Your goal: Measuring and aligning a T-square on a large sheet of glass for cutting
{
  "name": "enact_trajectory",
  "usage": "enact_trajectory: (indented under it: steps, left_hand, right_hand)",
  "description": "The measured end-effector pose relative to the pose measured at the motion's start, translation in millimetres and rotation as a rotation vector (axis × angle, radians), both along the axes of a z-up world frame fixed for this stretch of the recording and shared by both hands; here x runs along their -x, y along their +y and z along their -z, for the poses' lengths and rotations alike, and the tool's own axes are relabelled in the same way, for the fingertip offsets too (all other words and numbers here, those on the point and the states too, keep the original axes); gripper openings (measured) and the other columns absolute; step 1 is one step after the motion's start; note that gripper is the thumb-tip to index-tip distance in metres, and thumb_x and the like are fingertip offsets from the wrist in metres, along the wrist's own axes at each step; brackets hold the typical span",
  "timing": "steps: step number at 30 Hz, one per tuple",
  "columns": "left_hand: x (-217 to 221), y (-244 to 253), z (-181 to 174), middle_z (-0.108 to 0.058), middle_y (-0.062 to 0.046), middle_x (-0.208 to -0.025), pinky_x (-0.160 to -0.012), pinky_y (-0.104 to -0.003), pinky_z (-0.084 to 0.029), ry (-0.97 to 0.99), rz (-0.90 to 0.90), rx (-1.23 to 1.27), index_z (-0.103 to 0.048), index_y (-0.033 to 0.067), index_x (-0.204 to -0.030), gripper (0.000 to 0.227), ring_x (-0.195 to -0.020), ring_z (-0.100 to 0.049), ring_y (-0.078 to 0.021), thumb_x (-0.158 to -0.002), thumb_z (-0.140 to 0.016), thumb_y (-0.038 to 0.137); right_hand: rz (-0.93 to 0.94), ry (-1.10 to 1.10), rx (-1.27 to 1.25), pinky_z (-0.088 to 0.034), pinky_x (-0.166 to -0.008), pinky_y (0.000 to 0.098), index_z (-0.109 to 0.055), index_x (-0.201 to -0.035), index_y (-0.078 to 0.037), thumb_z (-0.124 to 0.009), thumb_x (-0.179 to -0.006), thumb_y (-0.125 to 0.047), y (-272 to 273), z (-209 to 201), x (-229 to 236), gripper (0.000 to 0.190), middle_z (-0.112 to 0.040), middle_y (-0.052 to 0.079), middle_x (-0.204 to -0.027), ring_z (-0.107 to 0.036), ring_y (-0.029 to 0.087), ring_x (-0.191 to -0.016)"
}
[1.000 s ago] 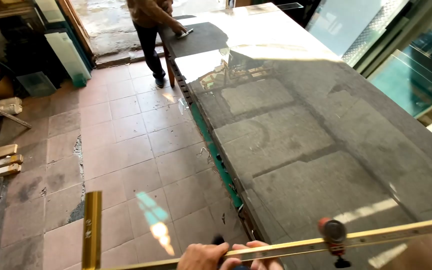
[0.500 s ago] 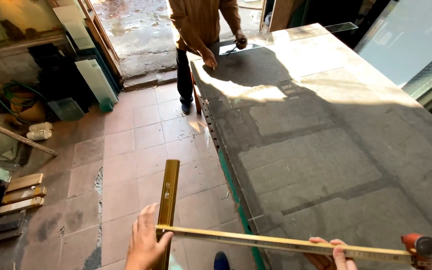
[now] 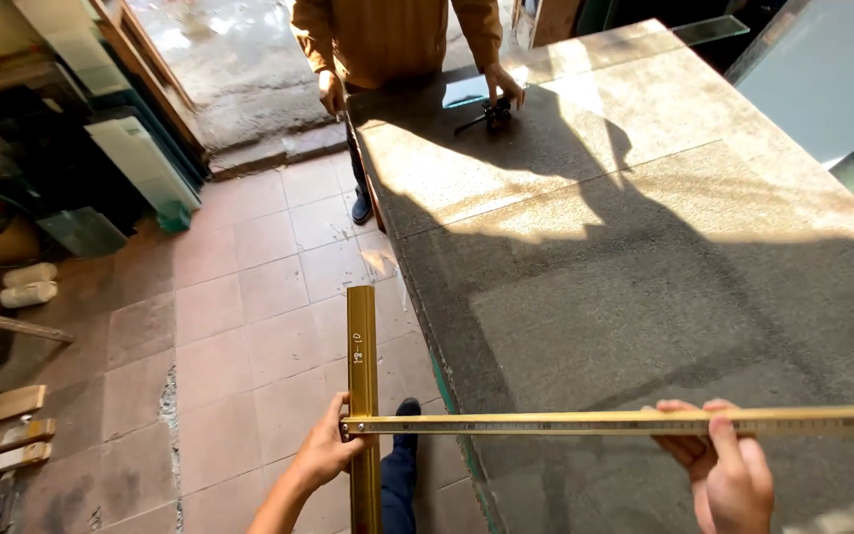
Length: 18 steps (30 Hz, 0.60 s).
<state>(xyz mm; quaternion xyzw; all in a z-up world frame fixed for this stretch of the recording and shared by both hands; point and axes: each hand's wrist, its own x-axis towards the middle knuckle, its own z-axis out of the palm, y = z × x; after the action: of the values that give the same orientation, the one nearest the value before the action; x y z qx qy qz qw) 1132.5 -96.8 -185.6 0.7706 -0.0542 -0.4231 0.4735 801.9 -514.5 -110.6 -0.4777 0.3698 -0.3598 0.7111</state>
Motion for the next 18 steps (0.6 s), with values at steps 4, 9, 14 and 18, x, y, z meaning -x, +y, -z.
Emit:
enact_trajectory:
  steps: [4, 9, 14, 18]
  left_hand:
    - [-59.6, -48.9, 50.6, -0.077, -0.013, -0.107, -0.046, -0.045, -0.063, 0.155, -0.056, 0.107, -0.050, 0.0195, -0.137, 0.057, -0.077, -0.083, -0.0295, -0.093, -0.082, 0.004]
    - [-115.9, -97.1, 107.2, -0.071, -0.008, -0.098, -0.050, -0.038, -0.062, 0.133, 0.028, 0.057, -0.047, 0.0202, -0.140, 0.054, -0.079, -0.073, -0.0196, -0.096, -0.078, 0.019]
    - [-145.9, -131.0, 152.8, -0.069, -0.006, -0.118, -0.058, -0.039, -0.068, 0.244, 0.029, 0.064, -0.038, 0.0250, -0.144, 0.055, -0.097, -0.073, -0.0193, -0.103, -0.073, 0.020]
    - [-160.7, -149.1, 164.4, -0.066, -0.005, -0.107, -0.051, -0.036, -0.064, 0.222, 0.029, 0.065, -0.038, 0.0240, -0.143, 0.056, -0.088, -0.066, -0.0168, -0.100, -0.074, 0.019]
  right_hand:
    - [0.039, 0.118, -0.018, -0.057, -0.108, 0.0619, -0.038, -0.132, -0.011, -0.037, -0.128, -0.019, -26.7, -48.7, -118.6, 0.009, -0.065, 0.042, -0.129, -0.069, 0.057, -0.116]
    - [0.121, 0.217, 0.014, -0.065, -0.098, 0.0614, -0.043, -0.132, -0.015, -0.039, -0.130, -0.034, -92.3, -24.1, -233.9, 0.020, -0.070, 0.025, -0.115, -0.075, 0.051, -0.106]
    - [0.090, 0.286, 0.060, -0.066, -0.095, 0.0577, -0.045, -0.129, -0.019, -0.043, -0.130, -0.035, -144.8, 6.5, -298.3, 0.017, -0.071, 0.020, -0.109, -0.078, 0.050, -0.102]
    - [0.055, 0.274, 0.109, -0.067, -0.100, 0.0665, -0.049, -0.130, -0.019, -0.045, -0.132, -0.035, -176.5, 26.8, -317.2, 0.017, -0.069, 0.023, -0.110, -0.076, 0.050, -0.106]
